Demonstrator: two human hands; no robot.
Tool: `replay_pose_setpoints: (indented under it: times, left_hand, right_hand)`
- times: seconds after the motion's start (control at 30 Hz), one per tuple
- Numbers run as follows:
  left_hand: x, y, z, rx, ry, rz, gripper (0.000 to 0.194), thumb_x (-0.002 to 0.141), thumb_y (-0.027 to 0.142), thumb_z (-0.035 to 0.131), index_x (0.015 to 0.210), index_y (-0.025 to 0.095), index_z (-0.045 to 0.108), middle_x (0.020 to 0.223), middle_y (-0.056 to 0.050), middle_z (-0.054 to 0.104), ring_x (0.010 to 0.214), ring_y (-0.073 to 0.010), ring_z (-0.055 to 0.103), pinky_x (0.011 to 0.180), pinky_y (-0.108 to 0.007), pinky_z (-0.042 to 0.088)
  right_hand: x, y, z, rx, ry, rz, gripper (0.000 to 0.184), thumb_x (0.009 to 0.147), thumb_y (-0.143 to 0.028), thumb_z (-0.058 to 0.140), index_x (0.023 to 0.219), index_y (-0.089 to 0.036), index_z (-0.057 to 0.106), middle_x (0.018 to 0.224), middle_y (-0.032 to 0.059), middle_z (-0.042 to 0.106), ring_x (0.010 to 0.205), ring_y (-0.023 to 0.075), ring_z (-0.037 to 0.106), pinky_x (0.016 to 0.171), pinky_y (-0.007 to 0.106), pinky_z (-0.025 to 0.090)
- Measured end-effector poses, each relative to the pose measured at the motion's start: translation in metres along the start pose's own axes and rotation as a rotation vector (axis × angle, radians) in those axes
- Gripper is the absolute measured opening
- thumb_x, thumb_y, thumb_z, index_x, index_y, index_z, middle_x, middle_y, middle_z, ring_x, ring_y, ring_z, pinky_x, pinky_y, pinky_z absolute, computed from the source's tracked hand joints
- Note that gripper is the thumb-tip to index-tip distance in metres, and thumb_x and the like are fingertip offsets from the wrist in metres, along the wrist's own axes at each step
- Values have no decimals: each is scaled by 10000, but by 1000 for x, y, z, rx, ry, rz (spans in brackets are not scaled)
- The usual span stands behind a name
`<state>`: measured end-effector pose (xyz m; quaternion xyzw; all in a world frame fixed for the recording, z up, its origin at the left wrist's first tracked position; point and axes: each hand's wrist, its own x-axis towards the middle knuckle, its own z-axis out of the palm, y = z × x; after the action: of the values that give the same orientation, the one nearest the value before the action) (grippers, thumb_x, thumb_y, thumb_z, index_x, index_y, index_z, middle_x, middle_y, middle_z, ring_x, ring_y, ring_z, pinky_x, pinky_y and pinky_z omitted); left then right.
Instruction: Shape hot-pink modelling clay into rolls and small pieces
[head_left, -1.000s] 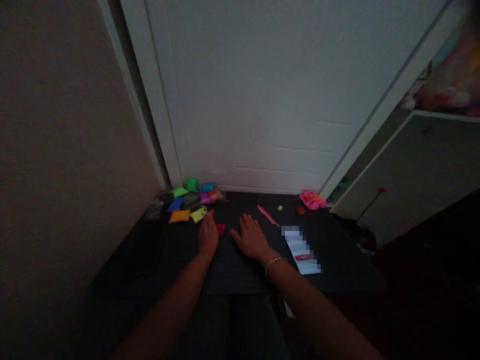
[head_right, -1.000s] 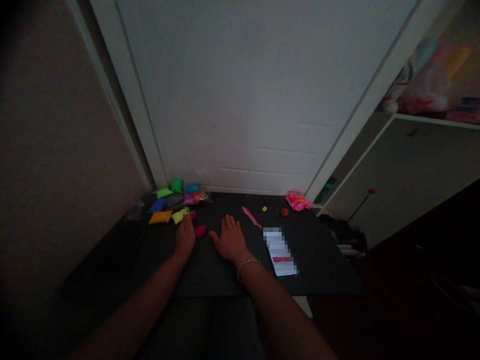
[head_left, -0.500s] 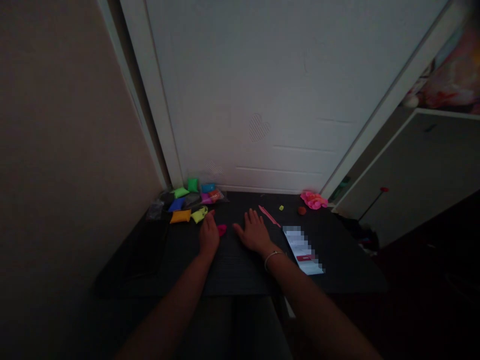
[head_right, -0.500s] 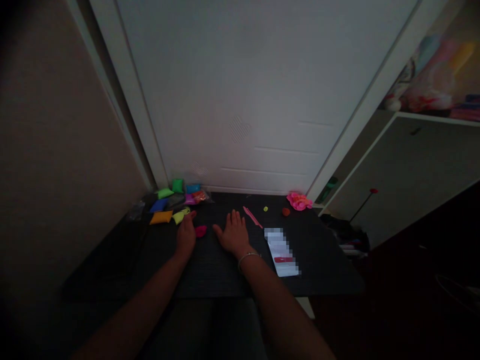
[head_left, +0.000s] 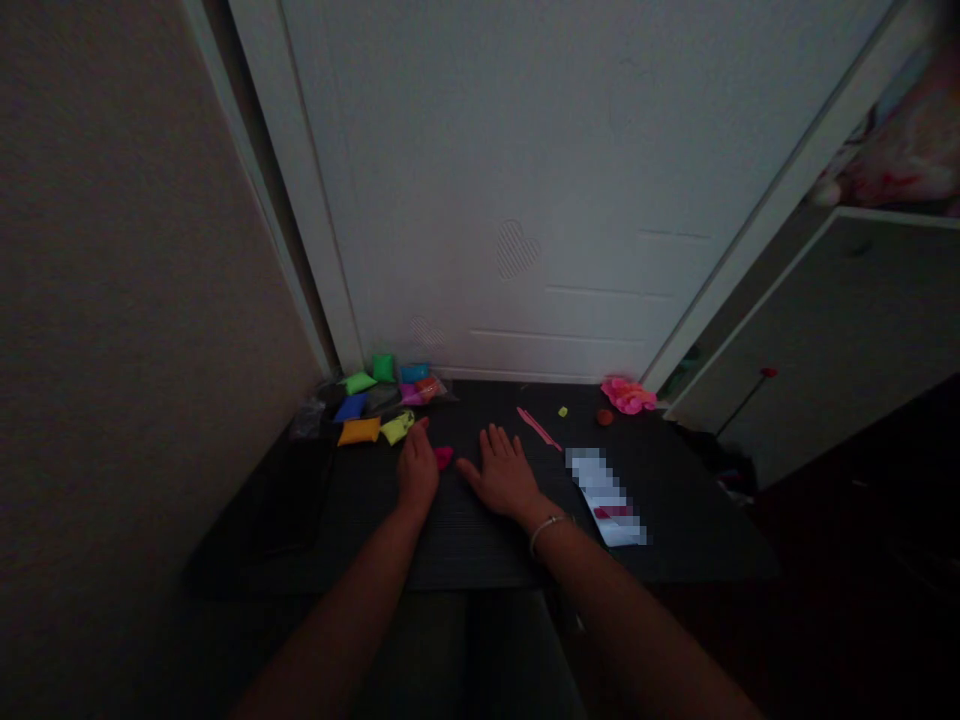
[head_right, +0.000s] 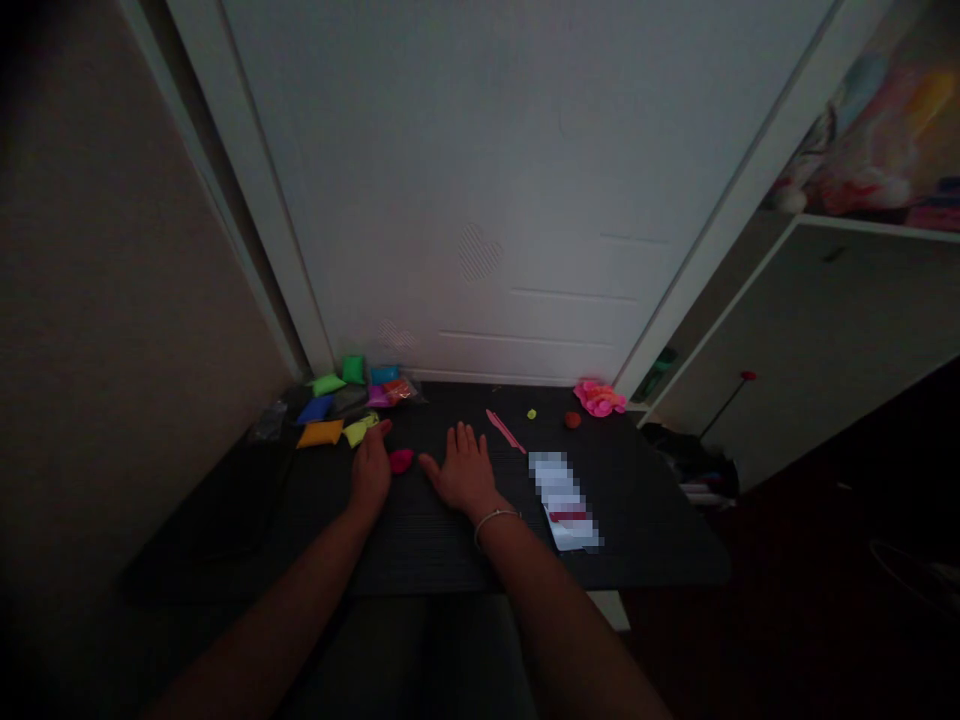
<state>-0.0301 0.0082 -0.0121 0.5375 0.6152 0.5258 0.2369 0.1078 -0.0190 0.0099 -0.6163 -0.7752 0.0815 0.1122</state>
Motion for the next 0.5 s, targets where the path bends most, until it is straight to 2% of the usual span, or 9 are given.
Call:
replay_pose_setpoints:
  times: [0.07, 0.1, 0.3, 0.4, 0.5]
  left_hand:
    - [0, 1, 0, 27, 19, -37, 355, 845, 227, 244, 1058, 139, 515, 1143, -120, 550, 1117, -190, 464, 963, -359, 309]
    - [1, 2, 0, 31, 32, -57, 367, 851, 236, 228, 1051, 141, 522, 1130, -118, 560, 1105, -188, 476, 955, -353, 321]
    - [1, 5, 1, -13, 57, -101, 393, 862, 298, 217, 1045, 165, 539, 1120, -92, 574, 1096, -182, 484, 949, -339, 331]
    - [1, 7, 0, -30, 54, -124, 421, 865, 317, 203, 1065, 149, 532, 1140, -101, 560, 1112, -185, 467, 956, -335, 319]
    - [0, 11, -2, -69, 80, -139, 417, 864, 313, 212, 1062, 139, 534, 1136, -105, 557, 1112, -183, 464, 955, -323, 316]
  right_hand:
    - [13, 5, -2, -4, -25, 26, 749, 817, -571, 229, 1295, 5, 279, 1371, 206, 228, 1280, 292, 158, 1017, 459, 124]
    - [11, 5, -2, -2, -28, 8, 746, 819, -568, 230, 1293, 5, 284, 1369, 206, 235, 1280, 289, 162, 1018, 455, 128]
    - [-60, -14, 1, 45, -37, -248, 667, 830, -517, 279, 1304, -49, 289, 1378, 170, 241, 1275, 269, 191, 1032, 432, 142]
    - [-70, -12, 1, 46, -41, -290, 513, 843, -281, 343, 1307, -72, 286, 1380, 144, 257, 1272, 241, 210, 1038, 420, 149]
    - [-56, 0, -5, 104, -78, -232, 477, 802, -98, 318, 1277, -66, 342, 1300, 150, 401, 1207, 205, 351, 998, 365, 268]
